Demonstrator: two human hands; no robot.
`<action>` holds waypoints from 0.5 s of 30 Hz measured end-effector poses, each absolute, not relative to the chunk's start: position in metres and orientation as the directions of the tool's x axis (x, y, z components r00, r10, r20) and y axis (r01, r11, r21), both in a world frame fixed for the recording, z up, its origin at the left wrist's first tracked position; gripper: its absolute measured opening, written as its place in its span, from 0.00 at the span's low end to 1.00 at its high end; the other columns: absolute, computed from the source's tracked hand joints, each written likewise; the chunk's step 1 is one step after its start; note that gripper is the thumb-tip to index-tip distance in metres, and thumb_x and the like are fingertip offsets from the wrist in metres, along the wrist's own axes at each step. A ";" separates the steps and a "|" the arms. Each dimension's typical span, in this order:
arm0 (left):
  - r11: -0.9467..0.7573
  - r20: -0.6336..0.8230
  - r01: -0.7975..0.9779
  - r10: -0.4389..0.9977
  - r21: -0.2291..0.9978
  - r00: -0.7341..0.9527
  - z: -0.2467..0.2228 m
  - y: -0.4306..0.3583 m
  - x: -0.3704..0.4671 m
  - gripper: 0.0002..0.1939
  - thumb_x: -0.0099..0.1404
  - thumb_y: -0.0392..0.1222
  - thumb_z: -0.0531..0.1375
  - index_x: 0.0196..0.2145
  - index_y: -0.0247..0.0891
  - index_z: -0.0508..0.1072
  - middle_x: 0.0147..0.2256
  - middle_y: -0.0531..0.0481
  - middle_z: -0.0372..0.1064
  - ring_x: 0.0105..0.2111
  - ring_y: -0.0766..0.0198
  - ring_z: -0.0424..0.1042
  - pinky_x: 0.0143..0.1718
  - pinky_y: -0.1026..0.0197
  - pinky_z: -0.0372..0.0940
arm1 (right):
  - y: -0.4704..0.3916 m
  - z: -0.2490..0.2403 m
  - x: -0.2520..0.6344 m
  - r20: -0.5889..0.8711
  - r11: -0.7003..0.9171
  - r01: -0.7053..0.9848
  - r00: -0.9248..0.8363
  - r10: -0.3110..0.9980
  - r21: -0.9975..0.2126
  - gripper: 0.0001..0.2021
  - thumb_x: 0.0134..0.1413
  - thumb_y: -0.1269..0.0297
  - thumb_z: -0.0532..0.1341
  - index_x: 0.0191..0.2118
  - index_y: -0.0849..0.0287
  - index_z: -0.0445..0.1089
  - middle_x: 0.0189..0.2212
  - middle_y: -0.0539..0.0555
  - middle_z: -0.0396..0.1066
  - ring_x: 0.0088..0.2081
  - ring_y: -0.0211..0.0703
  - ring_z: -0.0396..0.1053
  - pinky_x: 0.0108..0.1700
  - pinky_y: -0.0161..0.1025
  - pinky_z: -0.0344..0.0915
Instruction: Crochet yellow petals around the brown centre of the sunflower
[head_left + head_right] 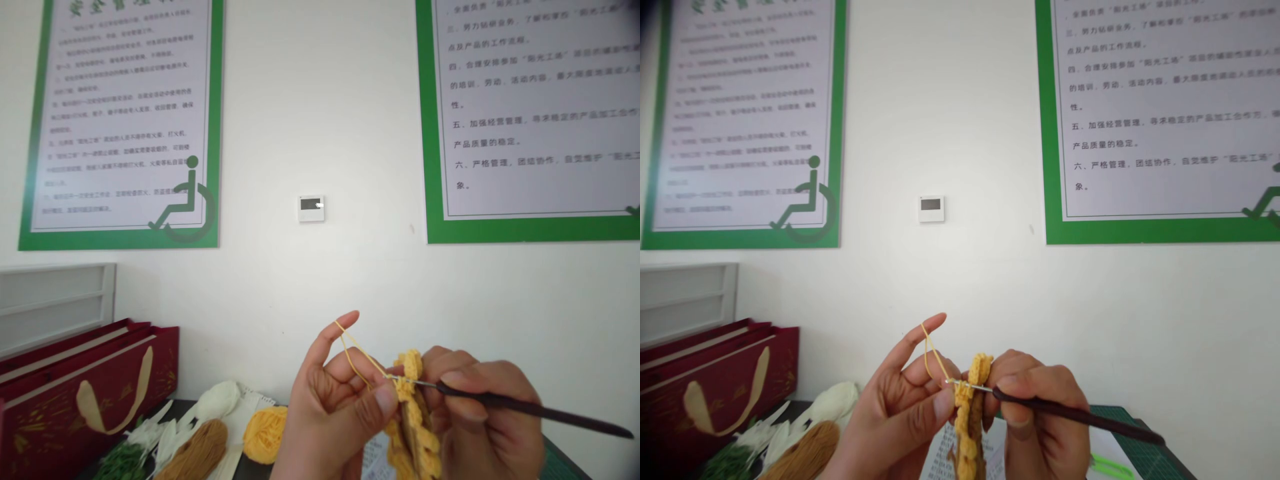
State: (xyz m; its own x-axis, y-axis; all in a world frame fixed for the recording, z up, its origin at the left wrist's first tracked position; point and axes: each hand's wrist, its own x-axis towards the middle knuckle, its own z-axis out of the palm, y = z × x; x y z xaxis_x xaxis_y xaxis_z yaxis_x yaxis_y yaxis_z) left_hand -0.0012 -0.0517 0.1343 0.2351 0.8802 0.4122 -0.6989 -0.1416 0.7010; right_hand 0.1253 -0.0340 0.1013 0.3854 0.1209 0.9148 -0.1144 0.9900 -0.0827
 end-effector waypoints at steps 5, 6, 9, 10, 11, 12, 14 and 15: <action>-0.154 0.427 -0.667 0.864 0.729 0.267 0.136 -0.053 -0.005 0.46 0.51 0.30 0.77 0.64 0.37 0.65 0.27 0.52 0.76 0.29 0.64 0.73 0.36 0.60 0.67 | -0.039 0.096 0.134 0.904 0.963 -0.204 0.353 0.240 -0.176 0.03 0.69 0.60 0.62 0.44 0.52 0.72 0.25 0.49 0.70 0.29 0.39 0.70 0.29 0.35 0.69; -0.156 0.428 -0.666 0.864 0.730 0.266 0.137 -0.054 -0.006 0.46 0.50 0.30 0.77 0.64 0.37 0.66 0.27 0.51 0.76 0.29 0.63 0.73 0.36 0.60 0.68 | -0.040 0.096 0.136 0.901 0.958 -0.220 0.351 0.256 -0.187 0.04 0.70 0.60 0.61 0.43 0.51 0.72 0.24 0.49 0.69 0.29 0.38 0.69 0.30 0.35 0.69; -0.153 0.421 -0.660 0.867 0.735 0.267 0.138 -0.054 -0.007 0.45 0.50 0.31 0.77 0.64 0.36 0.67 0.27 0.51 0.76 0.29 0.63 0.74 0.36 0.61 0.68 | -0.042 0.097 0.138 0.894 0.932 -0.284 0.321 0.314 -0.225 0.05 0.71 0.60 0.59 0.43 0.51 0.71 0.24 0.48 0.68 0.28 0.37 0.67 0.30 0.34 0.68; -0.151 0.418 -0.658 0.868 0.737 0.269 0.138 -0.054 -0.007 0.44 0.50 0.31 0.77 0.63 0.36 0.67 0.27 0.51 0.76 0.29 0.64 0.74 0.36 0.61 0.68 | -0.042 0.098 0.138 0.892 0.919 -0.313 0.303 0.336 -0.240 0.05 0.72 0.60 0.58 0.43 0.51 0.71 0.24 0.49 0.68 0.27 0.38 0.67 0.29 0.34 0.68; -0.150 0.418 -0.658 0.868 0.738 0.270 0.138 -0.054 -0.007 0.43 0.50 0.31 0.77 0.63 0.36 0.68 0.27 0.51 0.76 0.28 0.64 0.74 0.35 0.61 0.68 | -0.042 0.098 0.137 0.891 0.903 -0.346 0.279 0.359 -0.255 0.06 0.72 0.60 0.56 0.43 0.50 0.70 0.24 0.49 0.68 0.27 0.38 0.67 0.29 0.35 0.67; -0.155 0.421 -0.659 0.867 0.736 0.267 0.138 -0.054 -0.007 0.43 0.50 0.31 0.77 0.62 0.36 0.69 0.27 0.51 0.76 0.28 0.64 0.74 0.35 0.62 0.68 | -0.042 0.099 0.136 0.887 0.883 -0.381 0.253 0.386 -0.276 0.07 0.73 0.59 0.55 0.43 0.50 0.70 0.24 0.49 0.68 0.26 0.38 0.67 0.28 0.36 0.67; -0.185 0.441 -0.659 0.864 0.729 0.245 0.136 -0.053 -0.006 0.41 0.50 0.31 0.78 0.60 0.38 0.71 0.27 0.52 0.76 0.28 0.64 0.75 0.36 0.62 0.69 | -0.042 0.100 0.134 0.872 0.837 -0.441 0.206 0.445 -0.323 0.08 0.73 0.59 0.54 0.42 0.50 0.70 0.24 0.48 0.67 0.26 0.38 0.67 0.29 0.37 0.67; -0.208 0.453 -0.656 0.862 0.726 0.227 0.136 -0.053 -0.005 0.40 0.50 0.31 0.78 0.59 0.39 0.72 0.27 0.52 0.76 0.28 0.63 0.75 0.36 0.61 0.69 | -0.041 0.100 0.132 0.861 0.822 -0.458 0.201 0.467 -0.339 0.08 0.73 0.59 0.55 0.41 0.50 0.70 0.25 0.48 0.67 0.26 0.38 0.68 0.30 0.37 0.67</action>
